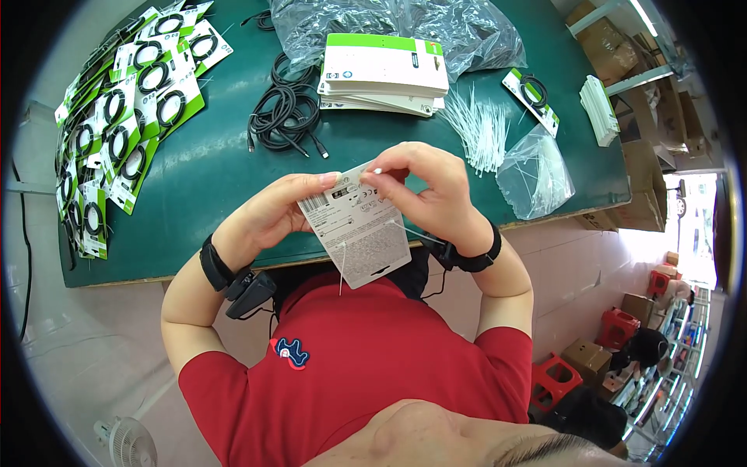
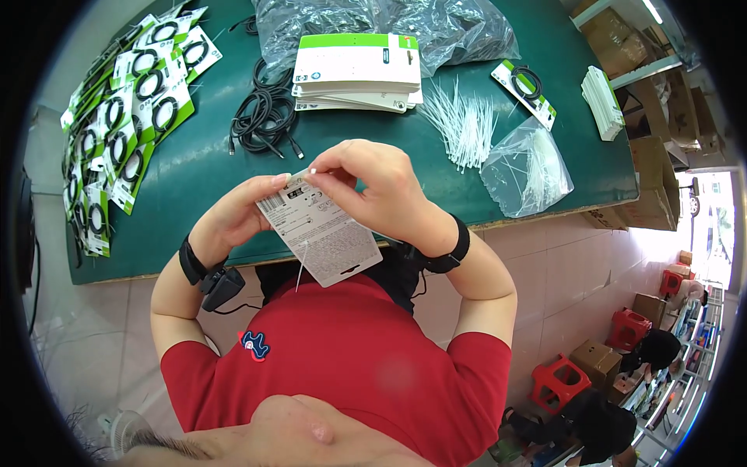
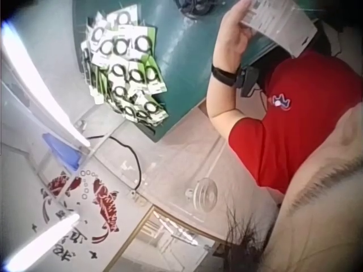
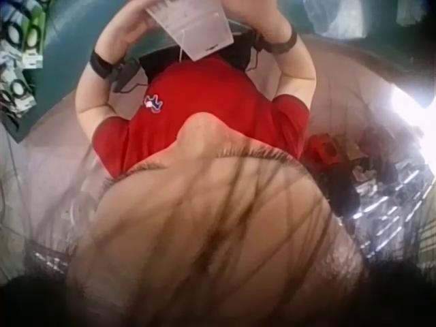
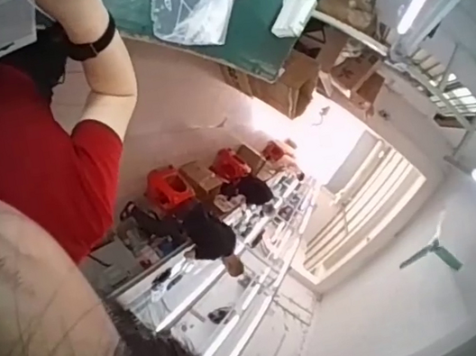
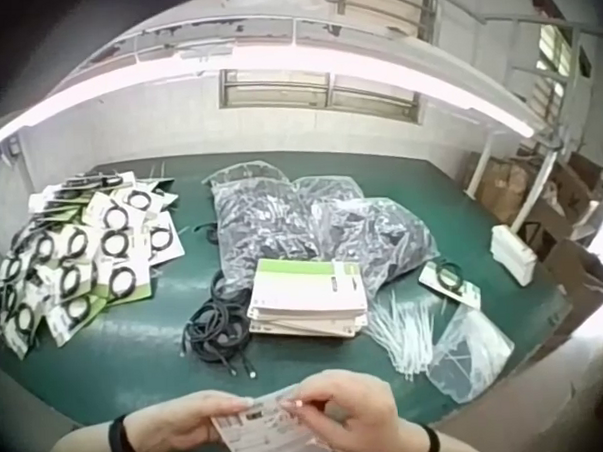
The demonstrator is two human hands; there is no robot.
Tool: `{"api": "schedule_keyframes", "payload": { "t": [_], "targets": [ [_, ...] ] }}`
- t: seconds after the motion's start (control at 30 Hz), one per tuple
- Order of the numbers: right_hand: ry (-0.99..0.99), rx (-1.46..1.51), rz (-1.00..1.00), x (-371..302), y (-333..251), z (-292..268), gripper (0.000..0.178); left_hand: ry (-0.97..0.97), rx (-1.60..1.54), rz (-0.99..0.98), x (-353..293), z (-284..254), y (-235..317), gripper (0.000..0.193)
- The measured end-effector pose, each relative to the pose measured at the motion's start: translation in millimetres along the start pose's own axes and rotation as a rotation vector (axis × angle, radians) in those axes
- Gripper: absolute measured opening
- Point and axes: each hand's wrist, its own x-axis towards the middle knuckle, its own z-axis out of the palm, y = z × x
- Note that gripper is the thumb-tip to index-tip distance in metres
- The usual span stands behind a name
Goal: The person secures a USB cable to its packaging using a zip tie, then picks up a loose cable and fastens it with another zip tie. Finally, the person places the second cable onto a new packaging card and secures it with a third zip tie.
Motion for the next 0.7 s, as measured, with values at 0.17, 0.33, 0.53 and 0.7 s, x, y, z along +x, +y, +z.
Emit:
{"api": "schedule_keyframes", "payload": {
  "t": [0.17, 0.33, 0.53, 0.7],
  "targets": [
    [0.184, 0.090, -0.020, 0, -2, 0, 0.014, 0.010, -0.028, -0.019, 1, 0, -2, 0.053],
    [0.053, 0.012, 0.014, 1, 0, -1, 0.012, -0.007, -0.030, -0.017, 3, -2, -3, 0.052],
    [-0.058, -0.019, -0.012, -4, 4, 7, 0.014, -0.024, -0.006, -0.021, 5, -5, -4, 0.048],
    [-0.054, 0.033, -0.092, -14, 2, 9, 0.018, 0.045, 0.247, 0.107, -2, -6, -5, 0.036]
  ]
}}
